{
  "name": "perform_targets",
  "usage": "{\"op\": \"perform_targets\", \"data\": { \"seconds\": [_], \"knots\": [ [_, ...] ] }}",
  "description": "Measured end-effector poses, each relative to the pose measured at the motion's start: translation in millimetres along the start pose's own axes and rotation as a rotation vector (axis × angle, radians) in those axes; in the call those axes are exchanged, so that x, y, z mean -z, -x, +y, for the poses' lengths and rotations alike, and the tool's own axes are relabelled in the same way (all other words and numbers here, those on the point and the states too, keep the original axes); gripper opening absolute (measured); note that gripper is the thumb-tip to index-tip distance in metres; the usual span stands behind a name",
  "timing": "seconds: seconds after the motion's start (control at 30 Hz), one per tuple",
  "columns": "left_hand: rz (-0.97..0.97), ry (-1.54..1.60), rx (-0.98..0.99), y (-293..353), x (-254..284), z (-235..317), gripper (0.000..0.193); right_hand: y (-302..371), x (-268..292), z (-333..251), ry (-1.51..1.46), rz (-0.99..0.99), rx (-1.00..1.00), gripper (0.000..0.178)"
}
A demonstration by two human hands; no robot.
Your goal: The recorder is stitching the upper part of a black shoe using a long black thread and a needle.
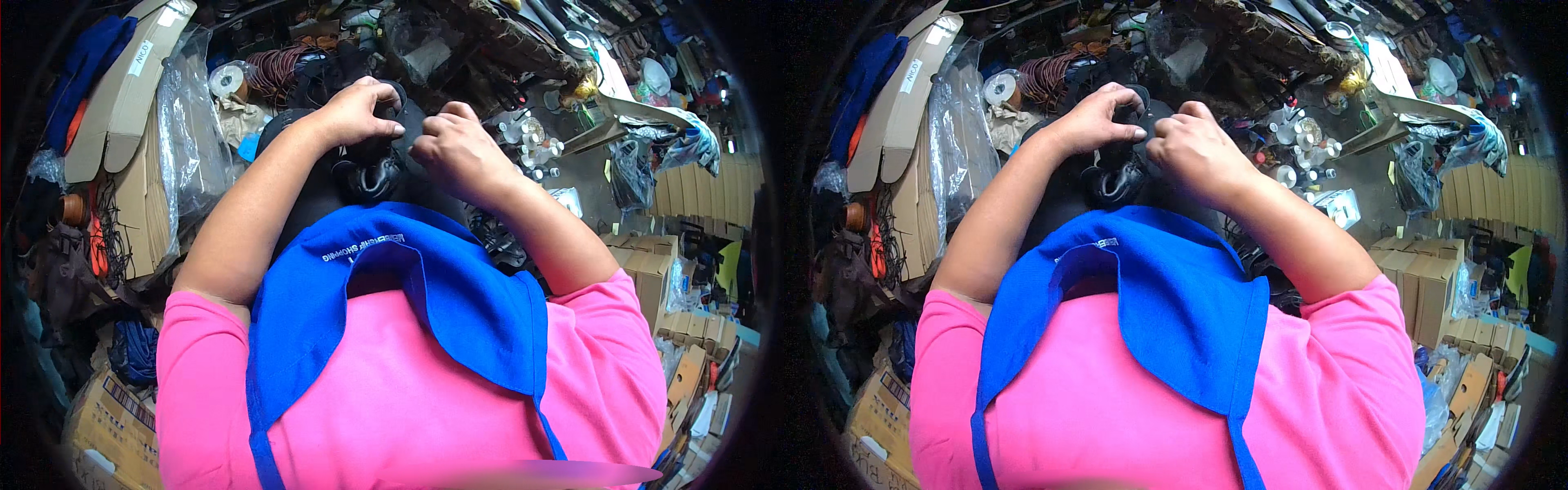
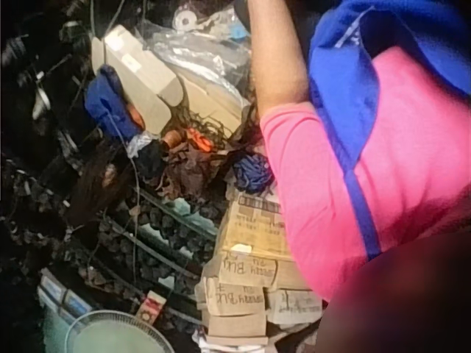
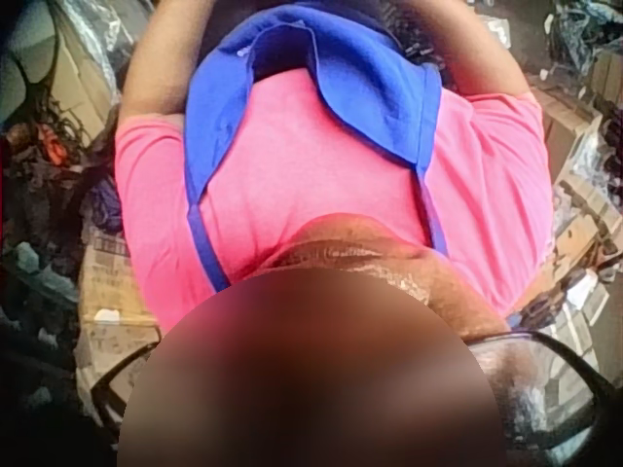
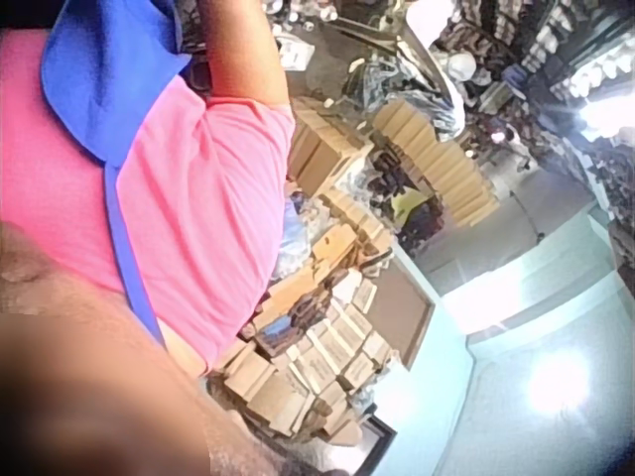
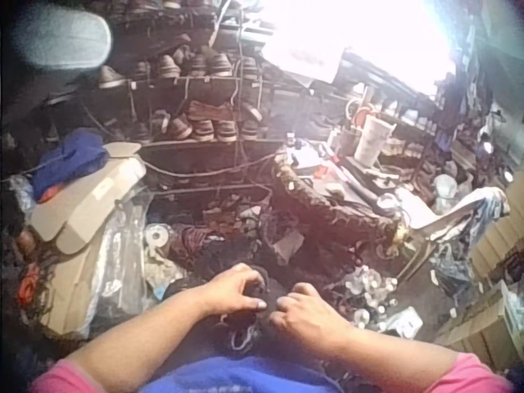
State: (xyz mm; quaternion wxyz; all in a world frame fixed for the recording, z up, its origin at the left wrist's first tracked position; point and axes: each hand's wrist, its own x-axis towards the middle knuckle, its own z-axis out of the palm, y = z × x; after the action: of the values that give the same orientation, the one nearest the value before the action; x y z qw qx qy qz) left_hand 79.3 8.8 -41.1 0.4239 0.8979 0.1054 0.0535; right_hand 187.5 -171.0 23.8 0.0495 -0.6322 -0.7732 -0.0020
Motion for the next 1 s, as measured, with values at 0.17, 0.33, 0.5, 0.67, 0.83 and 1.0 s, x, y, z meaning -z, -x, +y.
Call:
{"op": "perform_targets", "data": {
  "seconds": [0.17, 0.33, 0.5, 0.67, 0.83, 1.0],
  "knots": [
    [-0.050, 0.060, 0.051, -1.6, 8.1, -3.9, 0.034, 19.1, 34.4, 9.3, -0.247, 0.210, -0.180, 0.005],
    [-0.184, 0.183, -0.065, -6.4, 20.4, -14.3, 0.027, 15.0, 0.7, 15.7, -0.484, 0.099, -0.283, 0.020],
    [-0.216, 0.186, -0.061, -5.7, 24.9, -14.4, 0.027, 6.5, -15.9, 18.1, -0.449, 0.049, -0.287, 0.021],
    [-0.225, 0.224, -0.052, -3.7, 25.2, -16.0, 0.026, 2.9, -12.6, 15.3, -0.350, 0.036, -0.285, 0.023],
    [-0.257, 0.233, -0.063, -3.0, 27.1, -15.3, 0.026, -1.4, -4.1, 7.9, -0.235, 0.033, -0.250, 0.021],
    [-0.295, 0.218, -0.052, -2.0, 30.3, -12.4, 0.030, -5.9, -5.8, 2.3, -0.151, 0.030, -0.209, 0.021]
  ]
}}
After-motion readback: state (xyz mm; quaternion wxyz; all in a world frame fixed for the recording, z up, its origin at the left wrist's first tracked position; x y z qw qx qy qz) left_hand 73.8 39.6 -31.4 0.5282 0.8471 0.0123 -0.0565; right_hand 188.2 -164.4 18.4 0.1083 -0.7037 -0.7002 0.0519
